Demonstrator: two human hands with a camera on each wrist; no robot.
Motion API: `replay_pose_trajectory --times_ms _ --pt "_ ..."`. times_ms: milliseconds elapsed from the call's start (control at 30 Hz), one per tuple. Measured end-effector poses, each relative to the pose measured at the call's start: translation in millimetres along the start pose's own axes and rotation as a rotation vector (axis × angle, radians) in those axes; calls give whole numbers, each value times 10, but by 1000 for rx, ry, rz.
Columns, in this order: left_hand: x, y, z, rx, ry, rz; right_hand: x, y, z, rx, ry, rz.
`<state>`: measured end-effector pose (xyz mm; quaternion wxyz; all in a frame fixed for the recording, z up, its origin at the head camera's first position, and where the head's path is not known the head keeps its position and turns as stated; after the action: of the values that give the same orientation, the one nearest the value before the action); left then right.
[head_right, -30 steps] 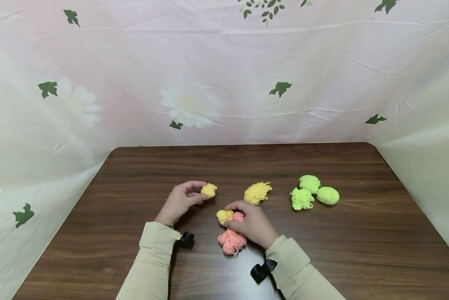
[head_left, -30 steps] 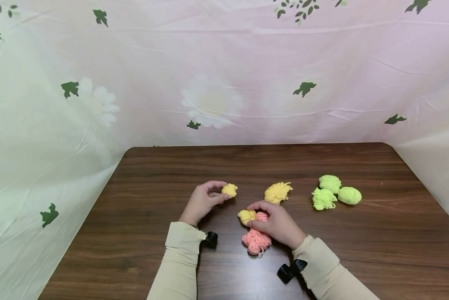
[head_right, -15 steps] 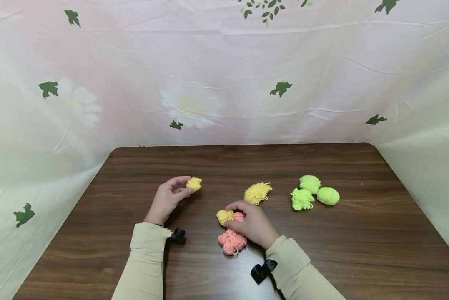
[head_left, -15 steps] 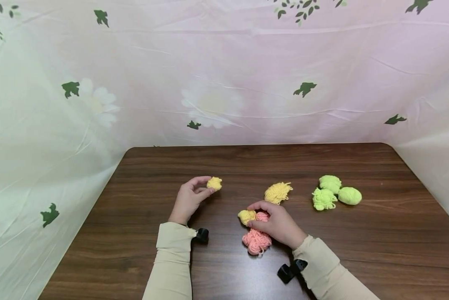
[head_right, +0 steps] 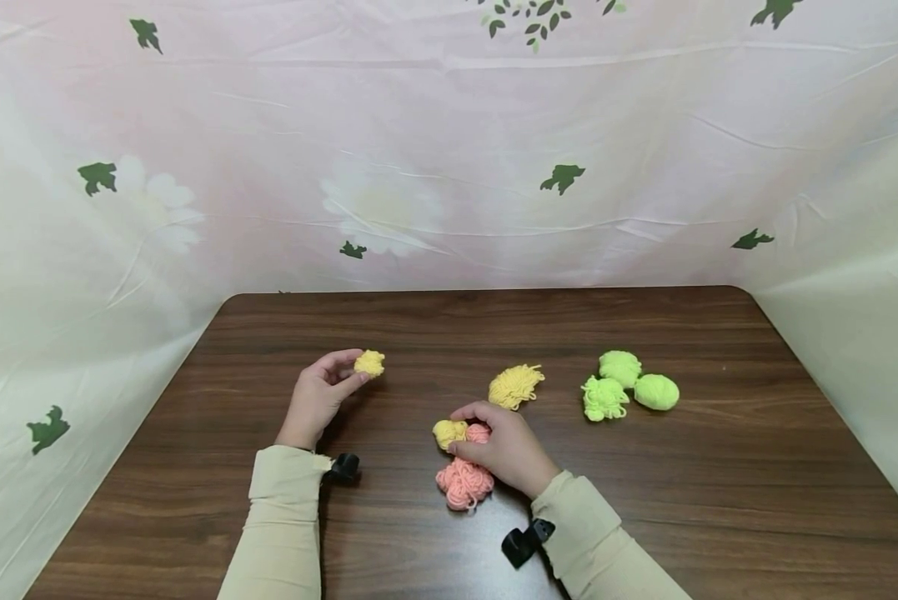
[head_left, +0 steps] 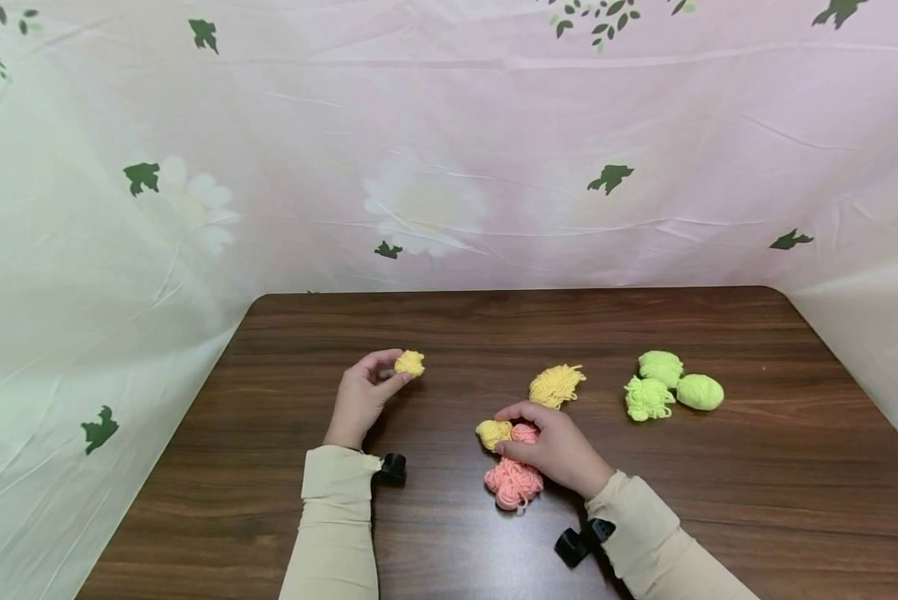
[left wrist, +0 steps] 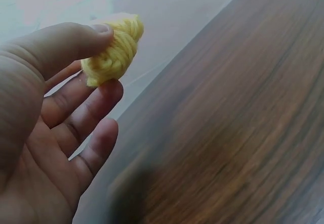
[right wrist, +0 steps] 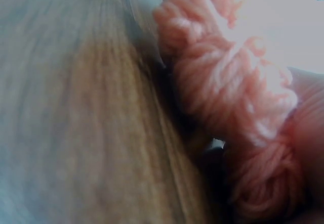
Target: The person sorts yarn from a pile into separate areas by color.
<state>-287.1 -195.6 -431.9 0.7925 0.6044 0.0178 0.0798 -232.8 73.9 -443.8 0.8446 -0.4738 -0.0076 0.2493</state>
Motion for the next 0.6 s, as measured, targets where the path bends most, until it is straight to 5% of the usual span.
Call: replay_pose_trajectory --times_ms 600 --pt "-50 -155 185 -180 80 75 1 5 -4 -10 -4 -11"
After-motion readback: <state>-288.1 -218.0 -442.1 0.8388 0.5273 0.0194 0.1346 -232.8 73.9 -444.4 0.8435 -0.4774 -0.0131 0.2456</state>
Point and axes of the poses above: each hand's wrist, its own x-axis away from the middle knuckle, its own z-axis out of the back of the hand, y = z × x, the point moved 9 cm from there along -x, towards the middle knuckle, and after that the axes turned 11 degrees about z, right-handed, at the moved point
